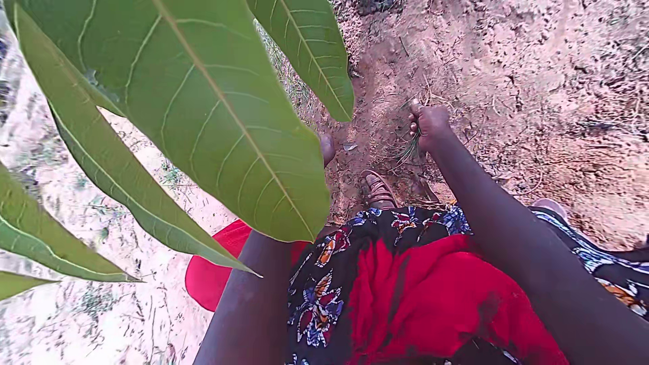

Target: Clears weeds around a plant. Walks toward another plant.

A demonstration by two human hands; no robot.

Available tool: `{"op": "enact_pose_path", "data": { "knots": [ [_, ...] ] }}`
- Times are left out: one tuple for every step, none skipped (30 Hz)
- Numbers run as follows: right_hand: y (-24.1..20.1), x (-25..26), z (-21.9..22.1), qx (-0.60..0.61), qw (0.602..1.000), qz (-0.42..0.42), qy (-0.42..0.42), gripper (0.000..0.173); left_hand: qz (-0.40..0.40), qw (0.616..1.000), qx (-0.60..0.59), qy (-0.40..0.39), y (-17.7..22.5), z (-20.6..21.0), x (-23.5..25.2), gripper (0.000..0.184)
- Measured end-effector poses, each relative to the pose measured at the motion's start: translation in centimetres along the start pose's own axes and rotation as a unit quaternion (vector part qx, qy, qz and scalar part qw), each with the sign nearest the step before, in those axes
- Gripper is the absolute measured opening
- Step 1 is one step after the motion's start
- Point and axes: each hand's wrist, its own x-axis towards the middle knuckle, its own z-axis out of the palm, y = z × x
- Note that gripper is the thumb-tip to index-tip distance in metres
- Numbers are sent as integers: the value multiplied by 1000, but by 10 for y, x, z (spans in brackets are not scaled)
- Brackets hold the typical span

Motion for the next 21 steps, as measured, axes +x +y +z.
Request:
{"op": "enact_pose_path", "data": {
  "knots": [
    [0,-2,1,-14,1000,1,-7,21,8,1000,5,-5,0,2,0,32],
    [0,-6,3,-33,999,6,-16,21,14,1000,11,-6,1,5,0,33],
    [2,-10,6,-54,998,10,-25,21,19,1000,13,-5,1,8,0,33],
    [6,-11,9,-78,996,13,-39,20,23,1000,6,-5,1,12,-1,34],
    [12,-13,11,-107,992,19,-59,19,29,1000,-9,-4,1,17,-2,35],
    [17,-15,14,-137,986,35,-83,17,42,999,-25,10,2,23,-4,34],
    [23,-17,19,-162,980,56,-102,19,55,997,-47,30,5,30,-6,33],
    [31,-20,24,-180,973,78,-120,20,60,995,-71,31,12,33,-11,34],
    [40,-23,29,-191,969,89,-128,23,59,993,-98,4,24,28,-23,37],
    [48,-26,33,-191,967,95,-142,26,63,989,-134,-29,36,20,-37,38],
    [56,-29,36,-162,969,103,-154,29,106,979,-172,28,37,33,-40,35],
    [62,-31,39,-119,972,116,-165,28,140,967,-197,81,37,49,-37,32],
    [68,-31,42,-68,976,126,-167,25,162,955,-224,110,36,60,-35,31],
    [70,-34,45,-37,978,134,-157,23,173,947,-243,122,34,66,-33,30],
    [70,-38,49,-20,980,136,-140,22,176,943,-255,119,32,67,-33,30],
    [69,-42,51,-11,982,136,-127,23,176,940,-268,117,31,67,-34,30],
    [69,-45,52,-13,985,131,-114,25,181,934,-283,123,29,67,-34,30],
    [67,-48,53,-20,987,125,-101,27,188,926,-298,136,27,67,-33,28],
    [65,-50,54,-30,989,115,-88,28,190,918,-315,148,25,66,-32,26],
    [61,-51,53,-34,992,98,-73,29,180,911,-342,143,20,63,-30,25],
    [58,-50,52,-34,995,77,-59,28,173,904,-371,125,11,58,-25,27]
  ]
}}
